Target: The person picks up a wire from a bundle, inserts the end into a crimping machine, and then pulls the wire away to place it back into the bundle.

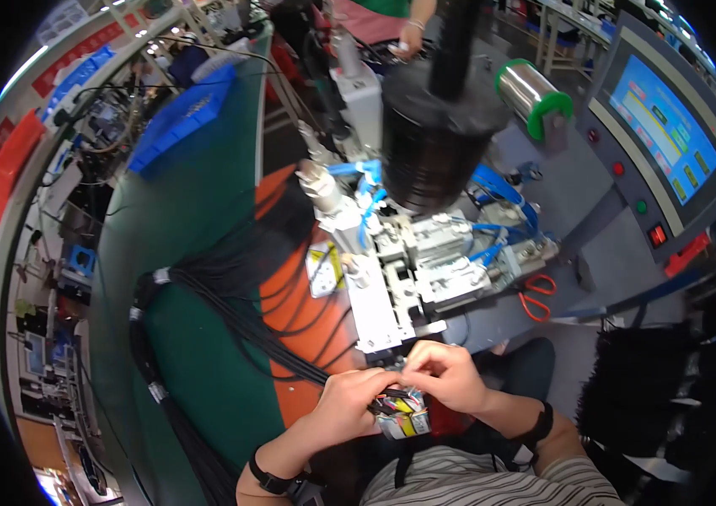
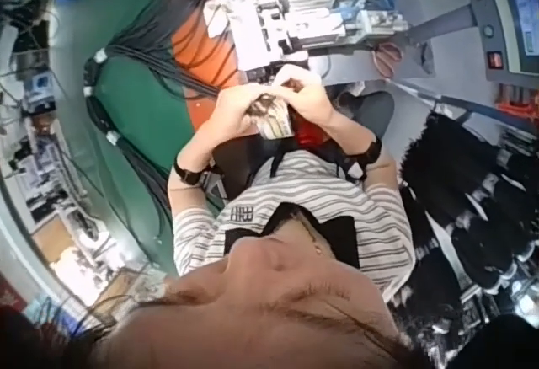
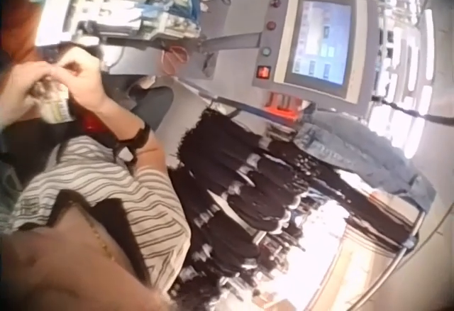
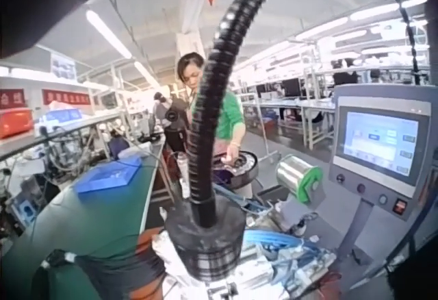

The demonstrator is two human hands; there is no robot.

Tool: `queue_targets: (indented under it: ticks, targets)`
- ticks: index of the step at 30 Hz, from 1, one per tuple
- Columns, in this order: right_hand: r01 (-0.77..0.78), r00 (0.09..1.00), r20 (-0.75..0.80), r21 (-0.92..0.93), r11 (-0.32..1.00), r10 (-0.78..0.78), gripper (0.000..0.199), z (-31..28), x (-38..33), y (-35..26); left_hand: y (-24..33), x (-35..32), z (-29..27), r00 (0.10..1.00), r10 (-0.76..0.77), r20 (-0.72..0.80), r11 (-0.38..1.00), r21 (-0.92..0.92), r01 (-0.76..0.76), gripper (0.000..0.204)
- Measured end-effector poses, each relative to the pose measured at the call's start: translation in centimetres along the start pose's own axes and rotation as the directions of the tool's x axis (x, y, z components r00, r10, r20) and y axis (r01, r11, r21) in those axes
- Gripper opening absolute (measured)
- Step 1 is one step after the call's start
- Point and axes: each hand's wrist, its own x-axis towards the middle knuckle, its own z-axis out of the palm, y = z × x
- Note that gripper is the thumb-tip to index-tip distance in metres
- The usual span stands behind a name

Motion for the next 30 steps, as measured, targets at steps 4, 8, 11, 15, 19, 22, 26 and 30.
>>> queue_targets:
  ticks: [4, 8, 11, 15, 19, 22, 26, 30]
  targets:
    - [0.072, 0.974, -0.196, -0.209, 0.975, -0.114, 0.02, 1.6, -0.5, 0.2, 1.7, 0.4, 1.2, 0.998, 0.015, -0.067, 0.923, 0.384, 0.012, 0.037]
    - [0.305, 0.851, -0.065, -0.746, 0.592, -0.521, 0.021, 3.3, 0.1, -1.0, 0.6, -0.2, 1.3, 0.989, 0.01, -0.15, 0.949, 0.314, 0.038, 0.037]
    - [0.148, 0.947, -0.205, -0.4, 0.905, -0.245, 0.02, 1.9, -0.8, -1.7, 0.8, 0.1, 1.8, 0.987, 0.02, -0.156, 0.955, 0.294, 0.027, 0.038]
    - [-0.165, 0.982, -0.056, 0.233, 0.958, 0.183, 0.021, -0.5, -0.5, -1.6, 1.1, 0.4, 1.5, 0.987, 0.044, -0.156, 0.962, 0.272, 0.0, 0.032]
    - [-0.163, 0.986, -0.001, 0.138, 0.977, 0.164, 0.016, -0.7, -0.2, -1.3, 0.7, 0.2, 1.6, 0.989, 0.037, -0.14, 0.972, 0.233, -0.003, 0.032]
    - [0.027, 0.999, -0.012, -0.323, 0.946, -0.033, 0.01, -0.7, 0.0, -1.9, 0.9, -0.4, 2.2, 0.995, 0.048, -0.091, 0.911, 0.413, -0.006, 0.038]
    - [0.225, 0.967, 0.127, -0.834, 0.504, -0.222, 0.006, -0.8, 0.3, -2.6, 1.5, 0.2, 2.2, 0.984, 0.104, -0.147, 0.81, 0.587, 0.002, 0.039]
    - [0.193, 0.978, 0.134, -0.866, 0.462, -0.158, 0.011, -1.1, 0.4, -2.2, 1.0, 0.0, 1.8, 0.99, 0.12, -0.076, 0.809, 0.586, -0.053, 0.051]
